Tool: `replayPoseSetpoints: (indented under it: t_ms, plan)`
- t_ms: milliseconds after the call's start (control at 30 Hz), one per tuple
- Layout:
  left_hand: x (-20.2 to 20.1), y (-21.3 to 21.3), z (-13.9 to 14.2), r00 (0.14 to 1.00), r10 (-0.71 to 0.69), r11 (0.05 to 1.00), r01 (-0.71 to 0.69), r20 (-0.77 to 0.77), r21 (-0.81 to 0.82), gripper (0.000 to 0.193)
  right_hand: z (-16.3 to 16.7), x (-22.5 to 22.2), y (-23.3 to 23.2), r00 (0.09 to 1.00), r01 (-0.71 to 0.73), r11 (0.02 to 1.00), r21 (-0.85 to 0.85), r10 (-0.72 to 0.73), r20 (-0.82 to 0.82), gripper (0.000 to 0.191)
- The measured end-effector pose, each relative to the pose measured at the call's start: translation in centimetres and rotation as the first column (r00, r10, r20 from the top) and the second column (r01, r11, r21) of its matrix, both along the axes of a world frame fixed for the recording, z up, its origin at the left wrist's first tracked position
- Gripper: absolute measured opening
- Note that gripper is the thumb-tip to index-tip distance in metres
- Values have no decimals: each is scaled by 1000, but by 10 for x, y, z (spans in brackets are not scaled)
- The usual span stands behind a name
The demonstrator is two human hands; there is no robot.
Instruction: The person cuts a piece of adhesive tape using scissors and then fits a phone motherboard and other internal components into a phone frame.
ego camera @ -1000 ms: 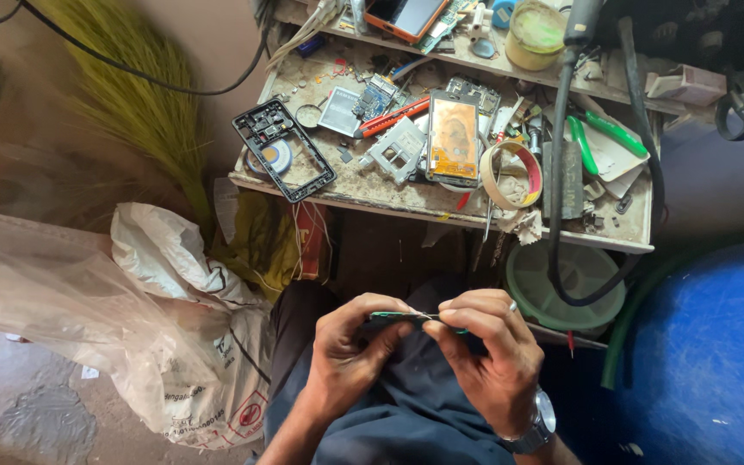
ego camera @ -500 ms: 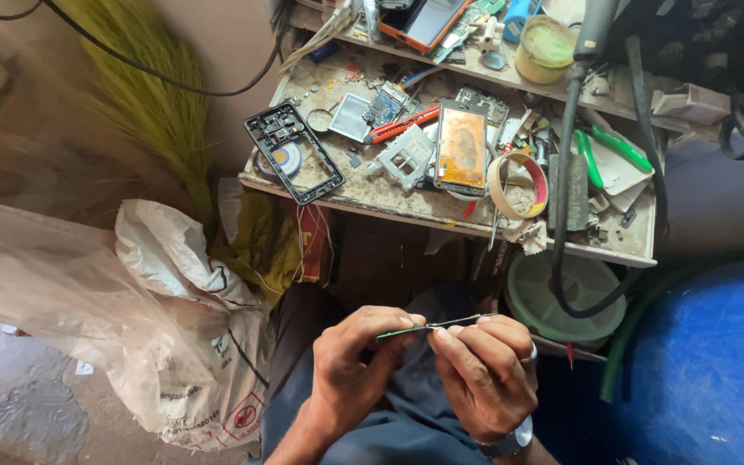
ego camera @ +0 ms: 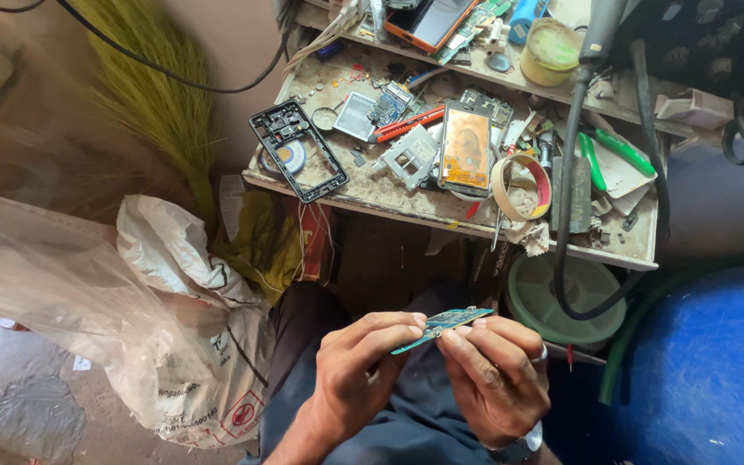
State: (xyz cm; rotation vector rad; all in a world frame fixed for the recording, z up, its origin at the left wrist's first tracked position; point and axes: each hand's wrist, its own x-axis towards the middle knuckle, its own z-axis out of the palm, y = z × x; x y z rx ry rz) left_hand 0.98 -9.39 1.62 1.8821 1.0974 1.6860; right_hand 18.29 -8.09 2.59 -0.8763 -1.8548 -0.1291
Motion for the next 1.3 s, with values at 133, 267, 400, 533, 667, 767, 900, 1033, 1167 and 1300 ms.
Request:
replayPoseSetpoints:
  t_ms: [133, 267, 400, 533, 667, 767, 900, 1033, 1167, 1300]
  plan:
    - [-1, 1, 0, 998, 8, 1000, -7, -60, 19, 39, 5, 4, 1, 1000, -29, 999, -28, 29, 1, 30]
    - [-3, 1, 1, 997, -7, 999, 10, -81, 45, 40, 11, 9, 0, 998, -38, 998, -57, 41, 50, 29]
    - [-4, 1, 5, 993, -3, 999, 9, -118, 51, 40, 14, 9, 1, 998, -51, 994, -92, 55, 37, 31]
    - [-9, 3, 11, 988, -39, 994, 53, -150, 94, 36, 23, 13, 6, 990, -116, 981, -155, 126, 57, 30]
    - [-17, 7, 16, 964, -35, 986, 76, -262, 148, 31, 33, 17, 11, 974, -184, 955, -235, 209, 86, 27]
    - [-22, 9, 20, 939, -36, 979, 102, -341, 178, 29, 40, 21, 17, 954, -226, 926, -303, 273, 125, 26]
    - [-24, 12, 23, 930, -55, 968, 138, -364, 207, 26, 41, 24, 23, 934, -291, 915, -280, 335, 122, 25]
    - [-20, 12, 21, 941, -34, 974, 107, -338, 199, 25, 37, 22, 25, 935, -294, 922, -253, 332, 124, 25]
    - [-21, 11, 20, 952, -37, 979, 96, -304, 182, 26, 39, 23, 26, 935, -293, 908, -301, 337, 107, 28]
    - [-21, 12, 20, 962, -56, 976, 109, -268, 188, 25, 45, 23, 27, 938, -294, 900, -321, 336, 82, 33]
